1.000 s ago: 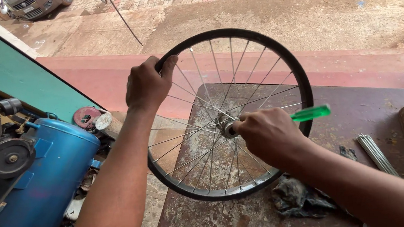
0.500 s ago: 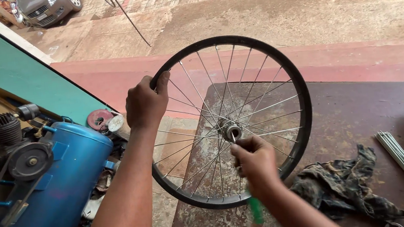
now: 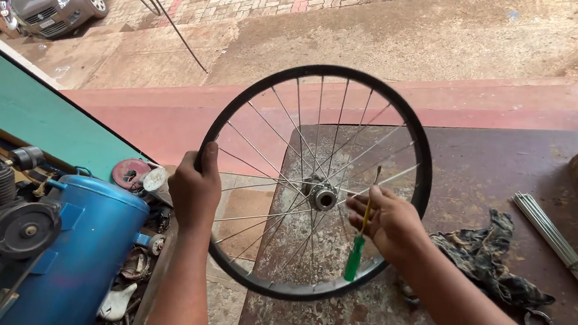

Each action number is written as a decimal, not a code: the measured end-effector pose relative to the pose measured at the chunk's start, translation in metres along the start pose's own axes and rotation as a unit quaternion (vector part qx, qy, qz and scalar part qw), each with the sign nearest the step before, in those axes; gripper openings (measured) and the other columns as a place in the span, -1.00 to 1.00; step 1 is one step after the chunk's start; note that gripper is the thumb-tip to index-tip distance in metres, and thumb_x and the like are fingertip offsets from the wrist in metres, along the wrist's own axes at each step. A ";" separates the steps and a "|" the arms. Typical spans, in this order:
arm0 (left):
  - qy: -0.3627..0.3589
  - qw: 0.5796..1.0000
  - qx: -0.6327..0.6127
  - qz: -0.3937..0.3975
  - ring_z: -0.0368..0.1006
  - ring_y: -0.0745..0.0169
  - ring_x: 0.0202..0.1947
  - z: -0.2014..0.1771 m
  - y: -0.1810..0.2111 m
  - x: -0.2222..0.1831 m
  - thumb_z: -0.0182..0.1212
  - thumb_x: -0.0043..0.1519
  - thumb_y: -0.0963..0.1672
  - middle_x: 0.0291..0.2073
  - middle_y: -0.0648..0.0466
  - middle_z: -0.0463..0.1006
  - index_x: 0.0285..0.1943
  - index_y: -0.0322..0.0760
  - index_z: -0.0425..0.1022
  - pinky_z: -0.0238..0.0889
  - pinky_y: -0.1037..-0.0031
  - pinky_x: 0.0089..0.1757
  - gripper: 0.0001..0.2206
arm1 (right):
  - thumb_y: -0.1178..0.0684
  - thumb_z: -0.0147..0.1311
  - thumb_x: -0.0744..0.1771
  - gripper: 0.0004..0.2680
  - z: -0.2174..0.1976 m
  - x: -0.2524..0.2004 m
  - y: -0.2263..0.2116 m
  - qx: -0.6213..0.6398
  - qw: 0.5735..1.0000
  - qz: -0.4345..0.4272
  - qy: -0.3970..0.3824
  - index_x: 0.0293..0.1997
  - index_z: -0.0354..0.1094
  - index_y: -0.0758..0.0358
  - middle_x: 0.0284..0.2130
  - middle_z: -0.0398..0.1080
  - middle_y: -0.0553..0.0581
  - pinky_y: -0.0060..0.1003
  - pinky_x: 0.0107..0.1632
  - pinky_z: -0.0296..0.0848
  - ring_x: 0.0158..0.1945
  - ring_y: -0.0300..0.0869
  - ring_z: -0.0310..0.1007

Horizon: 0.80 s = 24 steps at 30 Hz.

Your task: Repairing a bicycle wheel by cleaning the hub and applying grease.

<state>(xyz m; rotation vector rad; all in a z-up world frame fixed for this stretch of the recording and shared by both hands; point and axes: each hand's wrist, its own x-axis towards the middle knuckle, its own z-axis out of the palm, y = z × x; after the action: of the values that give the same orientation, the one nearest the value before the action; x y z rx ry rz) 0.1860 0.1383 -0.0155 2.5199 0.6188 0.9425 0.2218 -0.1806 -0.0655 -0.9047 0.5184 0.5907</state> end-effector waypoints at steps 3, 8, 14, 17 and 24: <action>0.011 0.989 -0.131 -0.065 0.44 0.10 -0.58 0.015 -0.030 -0.029 0.05 0.41 0.17 -0.64 0.06 0.45 -0.38 -0.30 0.45 0.23 0.15 -0.46 -0.47 | 0.04 -0.14 0.43 -0.78 0.013 -0.010 -0.021 -0.025 0.999 -0.039 0.015 0.15 0.22 0.34 0.03 0.40 0.35 -0.12 0.11 0.51 0.05 0.00 0.50; -0.083 0.950 -0.286 -0.096 0.42 0.28 -0.61 0.007 -0.004 -0.025 0.23 0.23 0.18 -0.63 0.13 0.40 -0.26 -0.28 0.40 0.29 0.31 -0.51 -0.52 | 0.04 -0.18 0.43 -0.78 0.013 -0.007 -0.062 -0.224 0.958 -0.169 -0.066 0.06 0.24 0.42 -0.05 0.45 0.30 -0.10 0.07 0.58 -0.01 -0.03 0.55; -0.119 0.980 -0.082 0.136 0.55 0.21 -0.55 -0.001 0.099 0.053 0.29 0.22 0.21 -0.58 0.04 0.54 -0.20 -0.25 0.46 0.42 0.29 -0.42 -0.49 | 0.07 -0.10 0.42 -0.83 0.030 -0.015 -0.086 -0.444 0.844 -0.275 -0.118 -0.01 0.33 0.38 -0.15 0.50 0.26 -0.18 0.00 0.62 -0.09 -0.07 0.56; -0.120 0.977 -0.027 0.173 0.59 0.15 -0.54 0.010 0.126 0.066 0.26 0.23 0.22 -0.58 0.01 0.59 -0.20 -0.23 0.46 0.45 0.22 -0.41 -0.49 | 0.06 -0.06 0.41 -0.84 0.027 -0.031 -0.096 -0.538 0.778 -0.308 -0.103 0.00 0.34 0.34 -0.15 0.52 0.23 -0.21 -0.09 0.63 -0.16 -0.14 0.60; -0.065 0.987 0.037 0.140 0.62 -0.01 -0.49 0.010 0.115 0.066 0.27 0.25 0.21 -0.60 0.02 0.61 -0.31 -0.22 0.49 0.44 0.11 -0.36 -0.51 | -0.03 0.09 0.34 -0.86 -0.028 -0.043 -0.101 -0.741 0.504 -0.440 -0.061 -0.17 0.55 0.08 -0.36 0.63 0.03 -0.27 -0.35 0.56 -0.45 -0.19 0.61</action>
<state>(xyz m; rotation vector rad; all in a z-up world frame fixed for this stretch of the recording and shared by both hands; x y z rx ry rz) 0.2683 0.0753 0.0676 2.7572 0.2686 0.8507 0.2535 -0.2636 0.0048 -2.5121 -0.8780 -0.0455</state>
